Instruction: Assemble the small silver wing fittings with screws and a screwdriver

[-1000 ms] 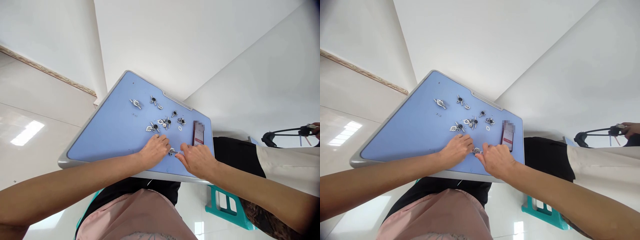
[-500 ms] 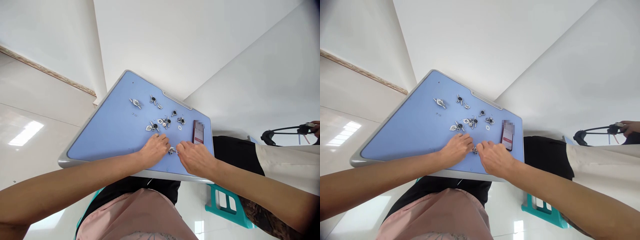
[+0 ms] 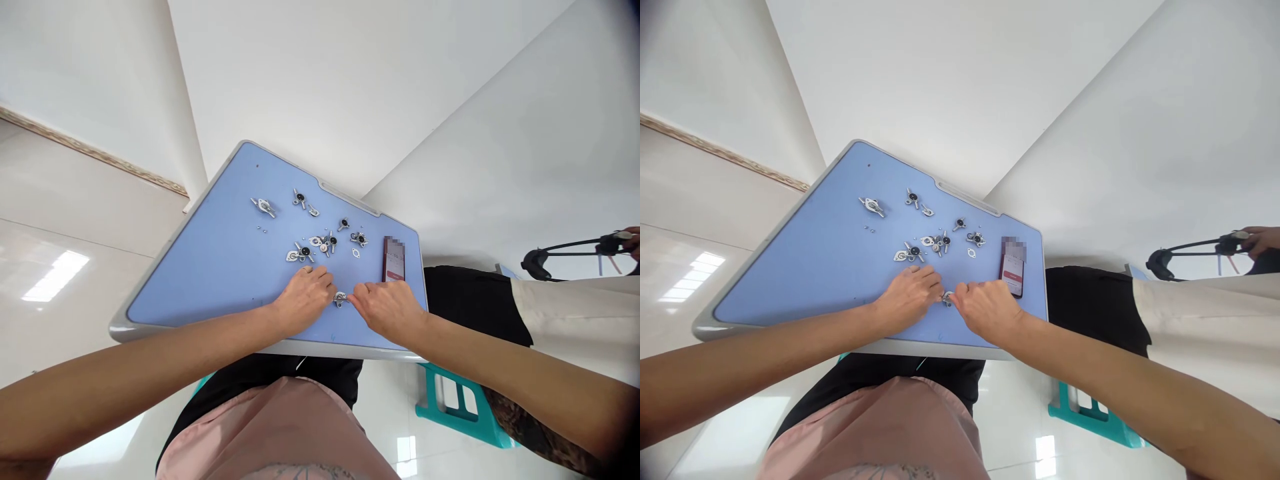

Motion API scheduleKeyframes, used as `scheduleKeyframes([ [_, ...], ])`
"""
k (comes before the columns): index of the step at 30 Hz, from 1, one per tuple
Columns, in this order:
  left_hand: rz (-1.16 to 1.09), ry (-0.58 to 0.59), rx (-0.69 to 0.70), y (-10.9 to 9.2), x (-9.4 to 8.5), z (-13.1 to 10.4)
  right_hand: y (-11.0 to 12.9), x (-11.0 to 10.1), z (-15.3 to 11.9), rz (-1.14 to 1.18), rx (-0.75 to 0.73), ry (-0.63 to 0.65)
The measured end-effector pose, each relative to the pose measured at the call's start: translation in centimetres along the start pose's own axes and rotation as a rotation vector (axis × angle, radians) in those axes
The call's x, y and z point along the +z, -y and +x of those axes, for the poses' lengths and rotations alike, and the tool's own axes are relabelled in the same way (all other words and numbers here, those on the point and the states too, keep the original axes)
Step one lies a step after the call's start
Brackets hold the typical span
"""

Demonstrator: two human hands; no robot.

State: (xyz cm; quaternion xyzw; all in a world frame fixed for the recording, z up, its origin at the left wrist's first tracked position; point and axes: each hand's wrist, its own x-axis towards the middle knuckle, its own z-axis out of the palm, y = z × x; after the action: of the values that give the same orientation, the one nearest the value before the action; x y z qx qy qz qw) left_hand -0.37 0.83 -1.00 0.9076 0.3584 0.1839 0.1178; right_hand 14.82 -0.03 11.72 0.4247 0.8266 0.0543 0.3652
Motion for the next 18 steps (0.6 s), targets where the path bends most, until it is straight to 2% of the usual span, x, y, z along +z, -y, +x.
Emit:
scheduleKeyframes([
  [2,0.003,-0.023,0.001,0.0,0.1,0.0,0.1,-0.3,0.0,0.017,0.021,0.017],
  [6,0.014,-0.044,0.006,0.0,0.2,0.0,0.3,-0.3,-0.4,-0.012,-0.097,-0.004],
  [8,0.011,-0.030,-0.002,0.0,0.1,0.0,0.4,-0.2,-0.4,-0.022,-0.108,0.050],
  [11,0.002,-0.010,-0.009,0.0,0.1,0.0,0.5,-0.4,-0.2,0.007,-0.026,0.129],
  [14,0.003,-0.012,-0.005,0.0,0.1,-0.1,0.6,-0.8,-0.1,0.028,0.032,0.102],
  [18,0.011,-0.036,-0.001,0.0,0.2,-0.1,1.2,-1.1,-0.1,0.007,-0.077,0.090],
])
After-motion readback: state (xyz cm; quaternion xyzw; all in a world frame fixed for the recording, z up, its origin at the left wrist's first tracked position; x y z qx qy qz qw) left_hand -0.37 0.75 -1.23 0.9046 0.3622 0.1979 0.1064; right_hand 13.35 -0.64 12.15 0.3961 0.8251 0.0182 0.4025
